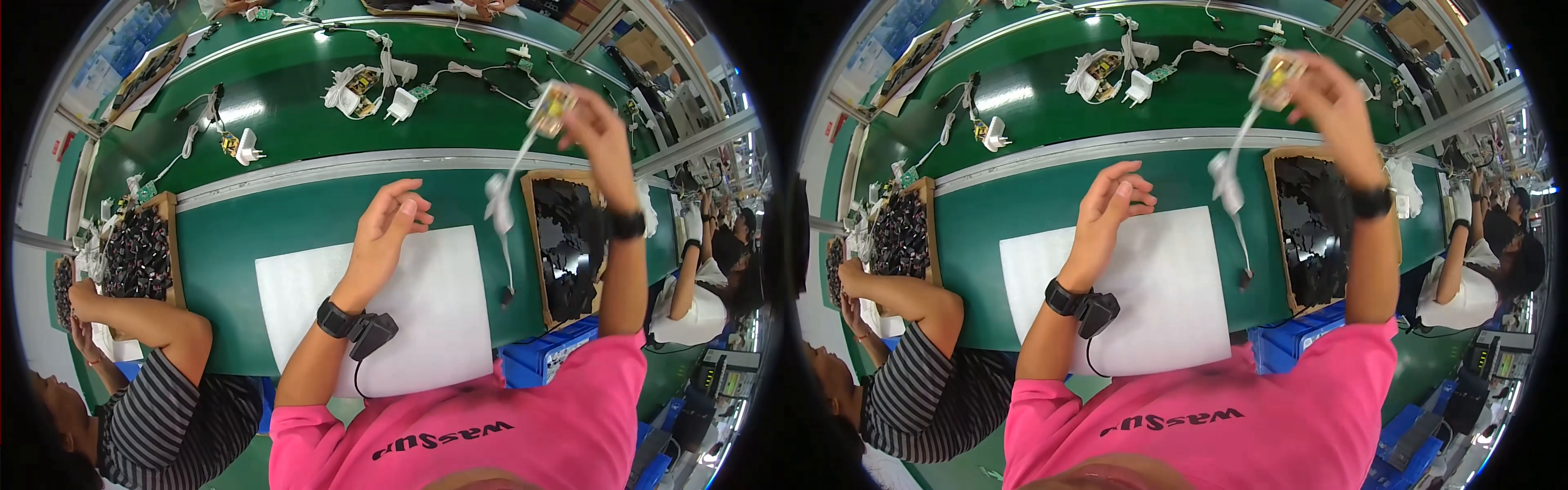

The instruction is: The person assembles power adapters by hand, placing a black film into a white housing, inserting a circuit board with an attached cord, and tucking the wires inside. They then press the components into place and set the assembled charger onto the green conveyor belt.

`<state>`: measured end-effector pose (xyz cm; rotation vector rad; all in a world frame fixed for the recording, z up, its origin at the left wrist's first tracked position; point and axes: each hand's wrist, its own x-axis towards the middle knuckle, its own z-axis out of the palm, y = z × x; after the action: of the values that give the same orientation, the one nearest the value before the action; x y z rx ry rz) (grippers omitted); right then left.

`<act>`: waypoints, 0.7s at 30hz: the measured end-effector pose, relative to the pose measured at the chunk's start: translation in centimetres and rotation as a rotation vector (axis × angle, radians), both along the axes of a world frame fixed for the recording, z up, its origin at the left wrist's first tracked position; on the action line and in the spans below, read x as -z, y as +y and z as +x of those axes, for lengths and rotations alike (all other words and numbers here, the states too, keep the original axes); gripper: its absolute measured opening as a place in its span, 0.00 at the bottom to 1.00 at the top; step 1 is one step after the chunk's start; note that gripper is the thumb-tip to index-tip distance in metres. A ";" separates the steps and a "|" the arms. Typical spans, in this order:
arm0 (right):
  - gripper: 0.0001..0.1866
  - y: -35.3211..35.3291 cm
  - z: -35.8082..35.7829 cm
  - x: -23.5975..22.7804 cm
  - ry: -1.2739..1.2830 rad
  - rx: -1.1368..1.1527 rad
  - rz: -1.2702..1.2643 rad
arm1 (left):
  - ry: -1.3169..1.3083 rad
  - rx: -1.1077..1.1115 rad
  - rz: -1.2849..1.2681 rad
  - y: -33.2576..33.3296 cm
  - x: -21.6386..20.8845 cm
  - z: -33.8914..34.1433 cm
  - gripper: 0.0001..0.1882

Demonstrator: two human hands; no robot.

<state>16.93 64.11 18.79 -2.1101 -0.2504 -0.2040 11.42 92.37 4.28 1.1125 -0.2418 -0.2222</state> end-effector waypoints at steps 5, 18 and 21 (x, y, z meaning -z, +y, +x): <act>0.19 -15.3 9.6 1.2 -0.196 0.314 -0.005 | -0.001 0.007 0.025 0.0 0.3 0.1 0.17; 0.26 5.7 11.7 9.8 -0.337 -0.343 -0.705 | 0.000 0.070 0.135 1.7 2.3 0.3 0.16; 0.26 9.5 13.1 12.6 -0.222 -0.350 -0.668 | 0.017 0.094 0.172 2.0 2.7 -0.1 0.16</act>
<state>30.06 73.58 6.17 -2.6471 -0.9169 -0.1573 11.29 94.37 1.56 1.2700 -0.2642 -0.3408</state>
